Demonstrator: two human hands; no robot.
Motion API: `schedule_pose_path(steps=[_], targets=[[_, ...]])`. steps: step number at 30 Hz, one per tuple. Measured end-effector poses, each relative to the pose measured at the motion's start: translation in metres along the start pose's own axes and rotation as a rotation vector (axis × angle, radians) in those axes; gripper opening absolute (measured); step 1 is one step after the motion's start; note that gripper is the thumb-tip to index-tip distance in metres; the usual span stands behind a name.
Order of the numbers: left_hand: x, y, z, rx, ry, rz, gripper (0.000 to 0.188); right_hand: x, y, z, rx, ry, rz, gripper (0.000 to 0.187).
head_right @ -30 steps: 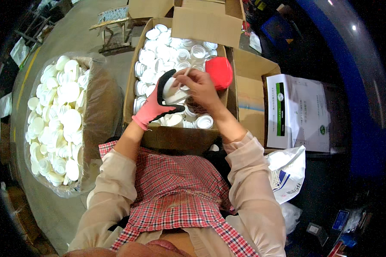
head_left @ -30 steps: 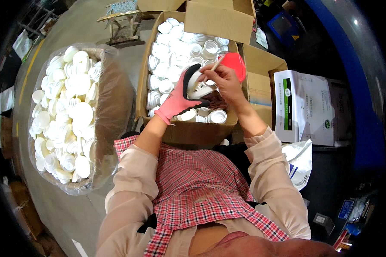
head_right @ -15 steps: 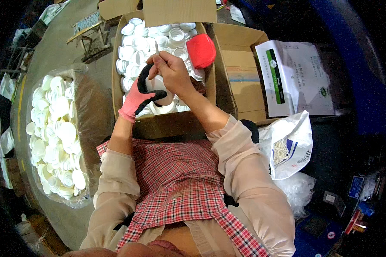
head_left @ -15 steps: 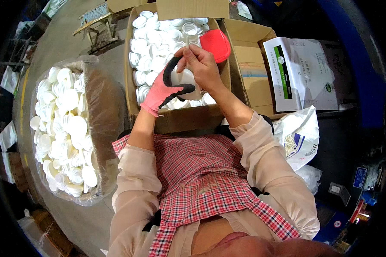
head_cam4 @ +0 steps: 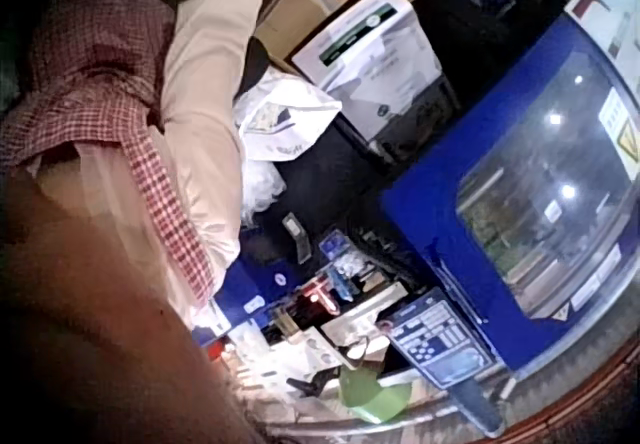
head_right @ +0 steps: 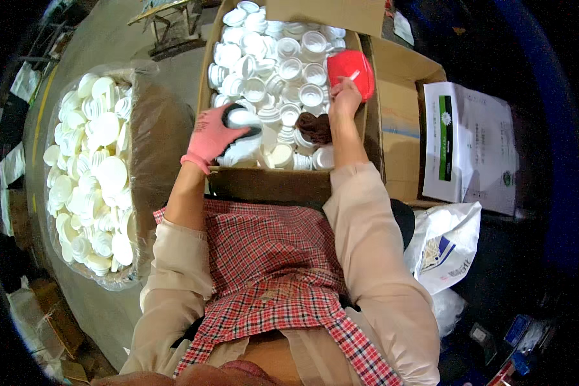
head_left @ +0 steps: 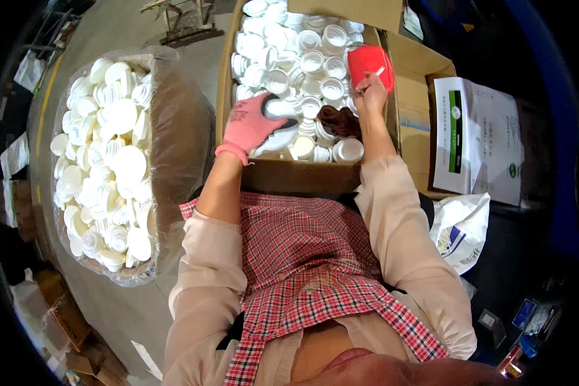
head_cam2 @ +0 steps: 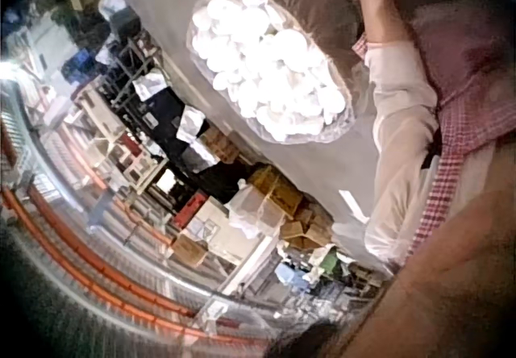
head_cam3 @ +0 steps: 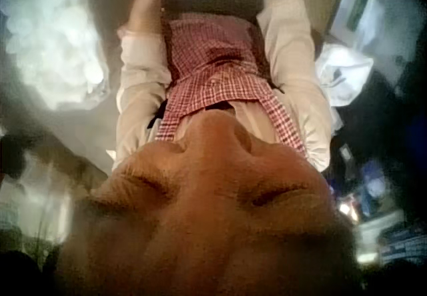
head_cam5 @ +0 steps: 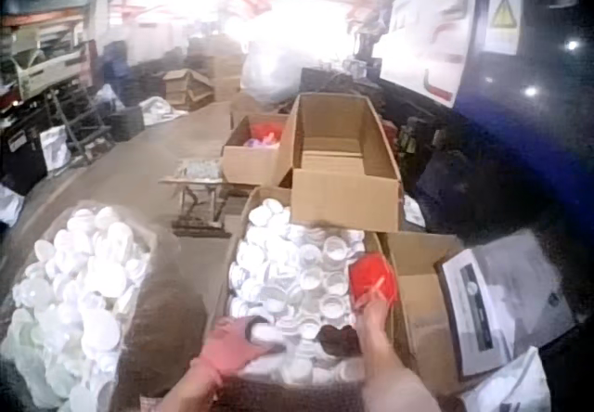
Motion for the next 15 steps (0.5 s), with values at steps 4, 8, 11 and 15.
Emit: schedule_pose_path(steps=[4, 8, 11, 15], targets=[[0.011, -0.016, -0.012, -0.168, 0.037, -0.111, 0.066, -0.100, 0.067, 0.056, -1.268, -0.565, 0.012, 0.038], [0.011, -0.007, -0.008, -0.053, 0.083, -0.055, 0.061, -0.145, 0.145, 0.039, -1.546, -0.670, 0.275, 0.053], [0.006, -0.022, -0.022, -0.055, 0.241, -0.060, 0.047, -0.108, 0.078, 0.043, -1.103, -0.463, 0.274, 0.048], [0.001, -0.026, -0.029, -0.347, 0.220, -0.187, 0.039, -0.124, -0.046, 0.083, -0.325, -0.429, 0.308, 0.044]])
Point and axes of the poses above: each hand's wrist, its own x-axis towards the middle knuckle, its own z-axis out of the palm, y = z × x, the point moved 7 cm from there along x, towards the middle knuckle, and after that the axes turned 5 degrees about x, right-handed, at the moved point
